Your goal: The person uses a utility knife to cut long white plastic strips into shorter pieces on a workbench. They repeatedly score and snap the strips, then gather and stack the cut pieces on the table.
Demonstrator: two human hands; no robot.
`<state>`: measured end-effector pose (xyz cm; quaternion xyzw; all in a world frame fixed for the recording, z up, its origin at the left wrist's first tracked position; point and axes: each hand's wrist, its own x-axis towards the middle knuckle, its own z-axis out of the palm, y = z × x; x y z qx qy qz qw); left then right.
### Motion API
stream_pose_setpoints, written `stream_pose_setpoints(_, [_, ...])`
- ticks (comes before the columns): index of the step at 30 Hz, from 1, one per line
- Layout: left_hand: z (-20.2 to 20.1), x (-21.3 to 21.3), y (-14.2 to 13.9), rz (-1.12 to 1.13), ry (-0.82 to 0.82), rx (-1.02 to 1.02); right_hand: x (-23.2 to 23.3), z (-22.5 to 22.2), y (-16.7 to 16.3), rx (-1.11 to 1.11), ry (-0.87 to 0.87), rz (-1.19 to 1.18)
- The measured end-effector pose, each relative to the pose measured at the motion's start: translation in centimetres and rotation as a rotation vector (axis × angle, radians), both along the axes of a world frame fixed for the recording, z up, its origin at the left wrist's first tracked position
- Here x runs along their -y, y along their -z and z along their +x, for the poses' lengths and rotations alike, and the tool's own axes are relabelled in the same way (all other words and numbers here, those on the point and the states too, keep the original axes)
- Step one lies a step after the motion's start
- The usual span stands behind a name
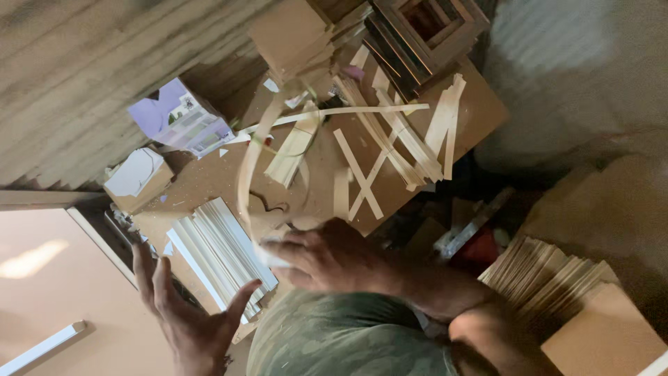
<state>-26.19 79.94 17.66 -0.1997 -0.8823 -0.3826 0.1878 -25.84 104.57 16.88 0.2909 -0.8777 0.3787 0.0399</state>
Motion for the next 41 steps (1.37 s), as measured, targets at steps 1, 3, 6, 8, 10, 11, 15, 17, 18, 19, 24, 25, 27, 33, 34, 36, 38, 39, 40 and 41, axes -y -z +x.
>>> stream_pose_setpoints(1, [-1.7,-1.2,0.1,0.089,0.083,0.026,-1.3,0.4,-2.1,-0.003,-0.046,-0.058])
stream_pose_setpoints(3, [-4.9,-3.2,1.0,-0.008,0.173,0.039,-4.0,0.8,-5.0,0.001,-0.147,-0.175])
stream_pose_setpoints(6, [-8.4,-5.6,3.4,-0.076,0.257,0.023,-8.0,-0.1,-6.1,-0.126,-0.079,-0.34])
stream_pose_setpoints(8, [-10.4,-6.5,5.2,-0.018,0.213,0.064,-11.2,0.2,-5.9,-0.124,0.115,-0.426])
stream_pose_setpoints(10, [-12.3,-7.3,6.6,0.064,0.077,0.11,-13.5,0.5,-4.8,-0.286,0.481,-0.604])
stream_pose_setpoints(11, [-13.0,-7.5,6.8,0.106,0.009,0.13,-15.2,0.5,-4.5,-0.212,0.531,-0.81])
stream_pose_setpoints(15, [-14.3,-6.9,4.9,0.028,0.016,0.133,-20.4,1.5,-3.8,-0.268,0.797,-0.716])
stream_pose_setpoints(17, [-14.2,-7.5,3.0,0.022,0.026,0.041,-20.1,1.0,-2.8,-0.282,0.804,-0.653])
stream_pose_setpoints(18, [-14.0,-8.0,1.9,0.144,0.059,0.099,-19.3,0.4,-2.2,-0.33,0.812,-0.587])
stream_pose_setpoints(19, [-13.5,-8.9,1.0,0.266,0.092,0.156,-18.2,-0.2,-1.8,-0.379,0.819,-0.523])
stream_pose_setpoints(24, [-9.5,-16.1,-1.8,1.108,0.532,0.672,-9.0,-2.4,-1.2,-0.312,0.635,0.028])
stream_pose_setpoints(25, [-8.8,-17.1,-2.2,1.082,0.444,0.671,-7.2,-3.3,-1.4,-0.314,0.618,0.11])
stream_pose_setpoints(27, [-7.9,-18.3,-3.0,1.025,0.273,0.669,-6.3,-4.2,-2.2,-0.316,0.568,0.144])
stream_pose_setpoints(33, [-9.1,-15.2,-4.0,1.547,0.328,0.841,-7.8,-5.6,-2.0,-0.311,0.214,-0.028])
stream_pose_setpoints(34, [-9.0,-15.1,-3.7,1.51,0.318,0.802,-7.7,-5.7,-1.6,-0.298,0.177,-0.098])
stream_pose_setpoints(36, [-8.7,-15.0,-2.4,1.436,0.303,0.729,-6.9,-5.9,-0.7,-0.129,0.111,-0.189])
stream_pose_setpoints(38, [-8.6,-13.8,-0.6,1.511,0.19,0.746,-5.0,-5.4,-0.2,0.191,0.046,-0.228])
stream_pose_setpoints(39, [-9.1,-12.9,0.5,1.55,0.142,0.749,-4.9,-5.0,-0.3,-0.007,0.038,-0.14])
stream_pose_setpoints(40, [-10.6,-11.9,1.6,1.591,0.124,0.848,-5.0,-4.2,-0.5,-0.201,0.031,-0.049])
stream_pose_setpoints(41, [-12.3,-10.4,2.7,1.63,0.092,0.953,-4.8,-3.1,-0.8,-0.384,0.02,0.043])
